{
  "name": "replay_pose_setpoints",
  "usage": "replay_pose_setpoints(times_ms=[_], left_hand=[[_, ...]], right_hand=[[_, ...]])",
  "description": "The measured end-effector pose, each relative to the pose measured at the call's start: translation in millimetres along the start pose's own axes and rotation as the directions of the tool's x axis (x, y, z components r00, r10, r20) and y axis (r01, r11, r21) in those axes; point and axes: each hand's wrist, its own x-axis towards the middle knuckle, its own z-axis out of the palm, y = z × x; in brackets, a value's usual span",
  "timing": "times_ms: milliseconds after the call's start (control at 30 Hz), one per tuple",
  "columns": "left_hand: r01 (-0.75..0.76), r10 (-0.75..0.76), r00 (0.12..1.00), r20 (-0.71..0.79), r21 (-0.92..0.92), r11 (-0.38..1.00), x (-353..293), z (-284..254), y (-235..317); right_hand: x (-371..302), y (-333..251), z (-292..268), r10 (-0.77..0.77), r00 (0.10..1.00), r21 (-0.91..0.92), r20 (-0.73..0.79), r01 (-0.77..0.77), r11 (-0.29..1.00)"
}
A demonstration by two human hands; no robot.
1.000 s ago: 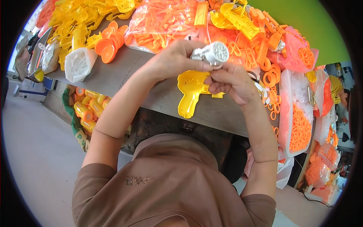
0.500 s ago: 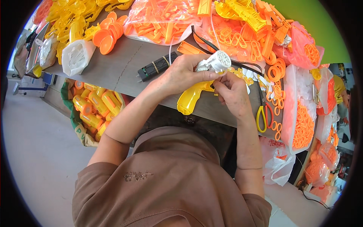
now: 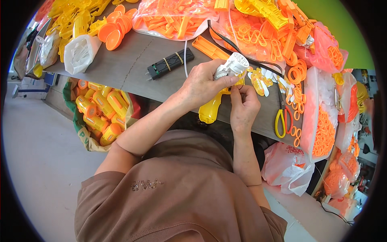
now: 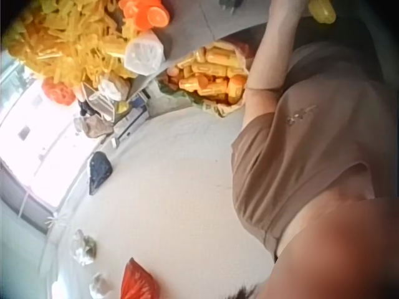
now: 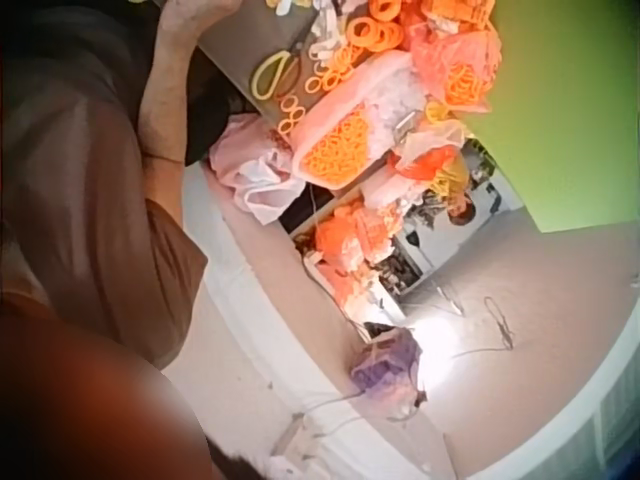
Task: Assembling the internal and external components of a yellow toy gun and trimming excess plastic.
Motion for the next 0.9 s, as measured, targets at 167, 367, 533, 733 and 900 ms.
replay_pose_setpoints(times_ms=[167,367,533,733,900], left_hand=[[-0.029,0.029,1.000,-0.001,0.043,0.999,-2,2,1],[-0.064,0.063,0.998,-0.026,-0.020,0.998,-3,5,-3],[-0.105,0.104,0.993,-0.056,0.001,0.995,-1,7,-7],[-0.093,0.094,0.995,-0.020,0.030,0.995,1,3,0],[-0.089,0.091,0.996,-0.014,0.099,0.991,4,4,-1]], right_hand=[[-3,7,3,-0.213,0.976,-0.197,-0.043,0.200,0.960],[6,-11,-2,-0.219,0.974,-0.454,0.064,0.224,0.862],[9,-19,2,-0.293,0.943,-0.625,0.159,0.326,0.710],[12,-18,5,-0.357,0.891,-0.670,0.279,0.447,0.593],[11,4,-4,-0.278,0.954,-0.366,0.111,0.300,0.881]])
